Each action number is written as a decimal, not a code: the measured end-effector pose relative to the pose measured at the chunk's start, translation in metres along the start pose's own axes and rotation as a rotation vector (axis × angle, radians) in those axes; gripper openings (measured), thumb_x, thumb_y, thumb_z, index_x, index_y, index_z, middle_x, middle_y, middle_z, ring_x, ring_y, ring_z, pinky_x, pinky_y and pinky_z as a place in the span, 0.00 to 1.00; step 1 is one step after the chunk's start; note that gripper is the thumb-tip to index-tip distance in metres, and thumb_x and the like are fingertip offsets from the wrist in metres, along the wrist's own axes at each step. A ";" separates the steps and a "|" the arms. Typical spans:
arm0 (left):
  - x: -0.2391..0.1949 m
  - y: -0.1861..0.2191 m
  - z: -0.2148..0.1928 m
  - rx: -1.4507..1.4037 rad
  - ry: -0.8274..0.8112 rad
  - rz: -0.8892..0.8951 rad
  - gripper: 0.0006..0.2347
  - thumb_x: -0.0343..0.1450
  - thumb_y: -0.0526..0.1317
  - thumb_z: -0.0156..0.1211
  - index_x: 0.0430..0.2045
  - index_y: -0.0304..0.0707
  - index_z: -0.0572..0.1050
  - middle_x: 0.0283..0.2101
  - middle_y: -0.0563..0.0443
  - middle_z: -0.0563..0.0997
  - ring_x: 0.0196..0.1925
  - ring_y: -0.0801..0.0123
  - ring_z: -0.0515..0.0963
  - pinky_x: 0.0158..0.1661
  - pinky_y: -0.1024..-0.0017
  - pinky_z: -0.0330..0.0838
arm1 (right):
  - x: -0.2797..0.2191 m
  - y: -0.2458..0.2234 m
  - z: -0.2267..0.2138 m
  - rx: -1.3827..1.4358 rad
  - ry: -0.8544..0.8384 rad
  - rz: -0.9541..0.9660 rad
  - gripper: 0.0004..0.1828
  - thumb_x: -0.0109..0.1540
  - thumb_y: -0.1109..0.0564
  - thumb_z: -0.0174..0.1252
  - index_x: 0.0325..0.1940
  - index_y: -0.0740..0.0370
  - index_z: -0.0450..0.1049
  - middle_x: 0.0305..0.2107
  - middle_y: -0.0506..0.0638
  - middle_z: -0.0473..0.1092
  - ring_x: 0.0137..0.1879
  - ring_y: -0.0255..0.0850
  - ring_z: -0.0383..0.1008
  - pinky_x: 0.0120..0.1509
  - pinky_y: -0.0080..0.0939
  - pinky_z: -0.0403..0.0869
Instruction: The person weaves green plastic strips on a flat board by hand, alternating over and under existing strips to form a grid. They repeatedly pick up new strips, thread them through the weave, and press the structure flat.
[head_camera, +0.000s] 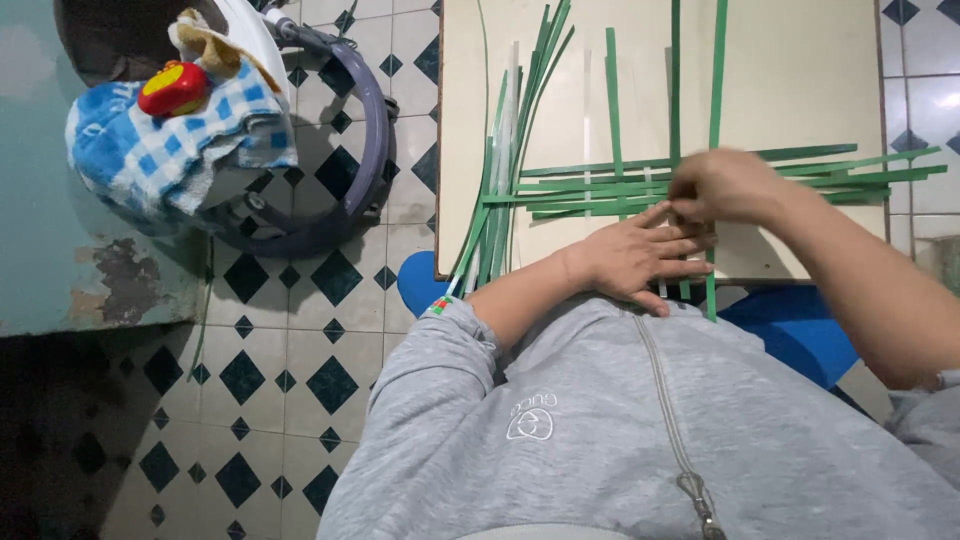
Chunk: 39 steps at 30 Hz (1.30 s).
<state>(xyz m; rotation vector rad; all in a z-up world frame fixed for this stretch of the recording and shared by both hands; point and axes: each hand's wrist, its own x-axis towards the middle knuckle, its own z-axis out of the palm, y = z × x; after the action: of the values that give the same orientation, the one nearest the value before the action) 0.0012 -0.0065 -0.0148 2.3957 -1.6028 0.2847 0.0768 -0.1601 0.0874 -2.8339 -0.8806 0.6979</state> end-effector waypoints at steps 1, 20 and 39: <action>0.004 0.000 -0.009 0.005 -0.001 0.002 0.38 0.64 0.78 0.23 0.65 0.64 0.55 0.64 0.52 0.67 0.69 0.66 0.60 0.68 0.50 0.27 | -0.001 0.008 -0.007 -0.001 0.005 -0.001 0.12 0.56 0.48 0.63 0.39 0.54 0.82 0.34 0.51 0.78 0.42 0.48 0.79 0.48 0.44 0.77; 0.008 -0.005 -0.021 -0.022 -0.282 0.050 0.33 0.71 0.71 0.28 0.69 0.59 0.53 0.72 0.49 0.51 0.75 0.57 0.47 0.67 0.49 0.43 | 0.019 0.103 0.083 0.131 0.627 0.015 0.22 0.59 0.53 0.66 0.56 0.58 0.77 0.53 0.57 0.69 0.59 0.55 0.63 0.59 0.57 0.63; 0.010 0.006 -0.057 0.031 -0.188 -0.053 0.34 0.64 0.77 0.28 0.62 0.72 0.57 0.59 0.57 0.71 0.62 0.68 0.72 0.62 0.65 0.61 | 0.078 -0.009 0.043 -0.227 0.092 -0.122 0.49 0.61 0.18 0.27 0.74 0.51 0.52 0.73 0.50 0.46 0.77 0.48 0.46 0.75 0.64 0.44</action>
<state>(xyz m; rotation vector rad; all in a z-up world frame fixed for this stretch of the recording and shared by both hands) -0.0021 -0.0005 0.0426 2.5500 -1.6194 0.0770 0.1097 -0.1106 0.0198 -2.9443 -1.1730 0.4771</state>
